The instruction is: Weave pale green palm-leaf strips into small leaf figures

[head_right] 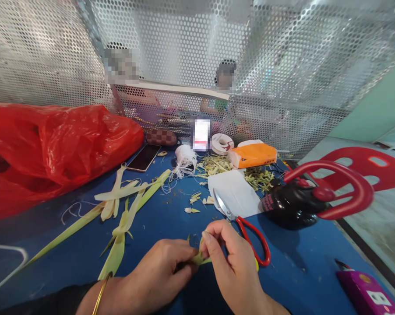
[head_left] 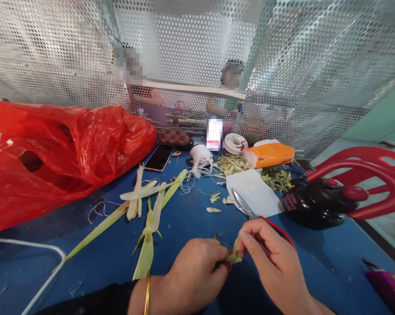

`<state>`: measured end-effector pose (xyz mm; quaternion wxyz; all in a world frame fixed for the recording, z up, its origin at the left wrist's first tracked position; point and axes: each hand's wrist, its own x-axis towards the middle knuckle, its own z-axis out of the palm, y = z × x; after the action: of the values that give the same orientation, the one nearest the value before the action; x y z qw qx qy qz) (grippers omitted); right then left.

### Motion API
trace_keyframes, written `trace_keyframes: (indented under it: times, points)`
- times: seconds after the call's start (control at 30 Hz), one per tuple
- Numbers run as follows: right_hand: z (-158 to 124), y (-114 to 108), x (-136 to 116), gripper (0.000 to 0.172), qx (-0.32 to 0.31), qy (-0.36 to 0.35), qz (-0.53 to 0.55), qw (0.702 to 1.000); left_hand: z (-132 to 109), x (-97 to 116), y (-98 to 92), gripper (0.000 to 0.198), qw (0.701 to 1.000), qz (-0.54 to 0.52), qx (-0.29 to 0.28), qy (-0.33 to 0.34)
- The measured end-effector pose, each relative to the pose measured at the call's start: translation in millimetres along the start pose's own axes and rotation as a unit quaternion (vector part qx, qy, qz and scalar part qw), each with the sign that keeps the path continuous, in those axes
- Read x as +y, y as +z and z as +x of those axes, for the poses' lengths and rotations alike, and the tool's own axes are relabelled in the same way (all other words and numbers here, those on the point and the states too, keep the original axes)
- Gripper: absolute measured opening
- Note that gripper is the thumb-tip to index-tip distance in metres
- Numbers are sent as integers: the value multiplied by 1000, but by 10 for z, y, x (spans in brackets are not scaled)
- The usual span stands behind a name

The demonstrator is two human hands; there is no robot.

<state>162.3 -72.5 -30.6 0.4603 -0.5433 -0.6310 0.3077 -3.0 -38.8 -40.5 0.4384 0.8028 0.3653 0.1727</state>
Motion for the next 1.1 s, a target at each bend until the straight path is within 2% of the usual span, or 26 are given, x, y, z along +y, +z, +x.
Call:
trace_keyframes:
  times: [0.1, 0.2, 0.27, 0.4, 0.47, 0.53, 0.6, 0.63, 0.7, 0.77, 0.83, 0.93, 1.1]
  points:
    - [4, -21, -1, 18, 14, -28, -10, 999, 3, 12, -15, 19, 999, -32, 3, -10]
    - [28, -31, -5, 18, 56, -23, -10, 998, 17, 10, -12, 20, 988, -137, -19, -66]
    - [61, -25, 9, 19, 67, 1, 11, 998, 37, -4, 1, 17, 967, -223, -38, -115]
    - [123, -25, 73, 19, 33, 21, 57, 998, 91, -32, 7, 14, 906, -380, -38, -181]
    - [120, -49, 95, 27, 46, -19, 13, 999, 112, -42, -14, 18, 877, -439, -14, -193]
    - [92, -75, 96, 22, 64, -88, -74, 991, 127, -53, -42, 25, 855, -479, 21, -197]
    - [51, -78, 85, 7, 33, -154, -150, 976, 135, -65, -64, 30, 838, -504, 65, -199]
    - [30, -64, 82, 10, -3, -172, -173, 970, 138, -70, -71, 31, 832, -510, 86, -199]
    - [-6, -3, 91, 13, -78, -163, -200, 963, 137, -75, -74, 29, 827, -517, 110, -191]
    - [-33, 83, 122, 12, -114, -114, -200, 967, 134, -69, -69, 27, 827, -519, 115, -182]
    - [-50, 158, 158, 13, -125, -76, -168, 975, 129, -52, -64, 25, 826, -521, 114, -182]
    - [-58, 204, 169, 16, -129, -58, -123, 982, 128, -25, -71, 19, 832, -514, 117, -173]
    - [-31, 160, 69, 19, -140, -100, -78, 982, 128, -15, -113, 14, 842, -502, 138, -140]
